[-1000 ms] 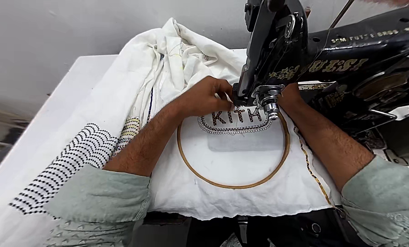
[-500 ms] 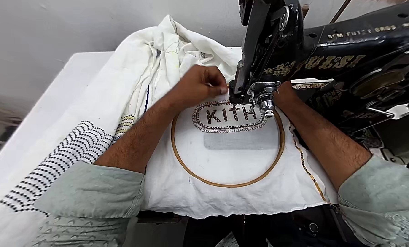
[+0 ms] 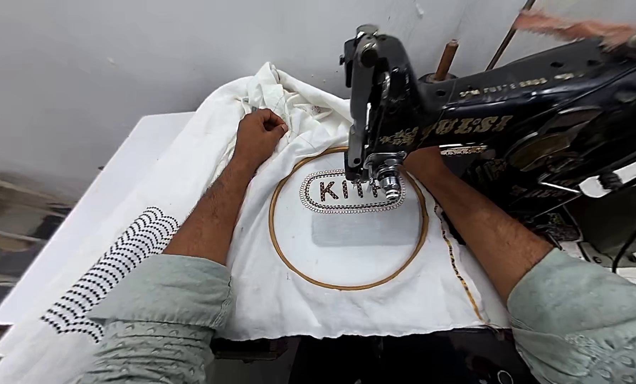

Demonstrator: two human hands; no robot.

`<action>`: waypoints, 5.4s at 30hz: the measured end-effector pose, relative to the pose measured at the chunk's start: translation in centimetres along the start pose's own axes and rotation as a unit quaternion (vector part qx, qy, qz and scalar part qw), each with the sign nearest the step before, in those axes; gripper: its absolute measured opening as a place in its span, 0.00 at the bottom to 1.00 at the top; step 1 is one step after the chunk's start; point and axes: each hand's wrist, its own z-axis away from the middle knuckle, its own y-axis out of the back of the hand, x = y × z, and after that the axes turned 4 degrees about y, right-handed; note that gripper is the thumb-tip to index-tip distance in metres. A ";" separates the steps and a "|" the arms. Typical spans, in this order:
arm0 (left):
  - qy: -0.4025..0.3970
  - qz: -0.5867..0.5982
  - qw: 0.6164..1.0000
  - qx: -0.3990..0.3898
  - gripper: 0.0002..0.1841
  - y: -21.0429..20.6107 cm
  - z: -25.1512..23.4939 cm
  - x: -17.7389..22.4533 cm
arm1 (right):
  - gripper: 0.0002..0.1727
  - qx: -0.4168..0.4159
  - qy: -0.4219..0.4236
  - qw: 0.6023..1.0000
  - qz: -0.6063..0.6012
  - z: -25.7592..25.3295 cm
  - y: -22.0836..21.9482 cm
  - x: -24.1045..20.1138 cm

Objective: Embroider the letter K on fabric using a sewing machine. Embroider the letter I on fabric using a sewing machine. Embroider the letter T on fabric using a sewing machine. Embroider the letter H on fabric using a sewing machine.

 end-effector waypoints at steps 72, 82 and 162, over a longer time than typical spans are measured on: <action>-0.023 -0.103 0.994 -0.001 0.15 -1.7 -2.0 1.6 | 0.20 0.145 0.045 0.988 -0.015 -0.1 -2.3 3.3; -0.025 -0.103 0.994 0.000 0.15 -1.8 -2.1 1.3 | 0.20 0.081 0.028 0.996 -0.011 -0.3 -1.9 2.7; 0.055 0.173 0.981 0.072 0.17 -1.3 -2.3 0.5 | 0.19 0.054 -0.026 0.998 -0.029 -0.5 -0.8 1.8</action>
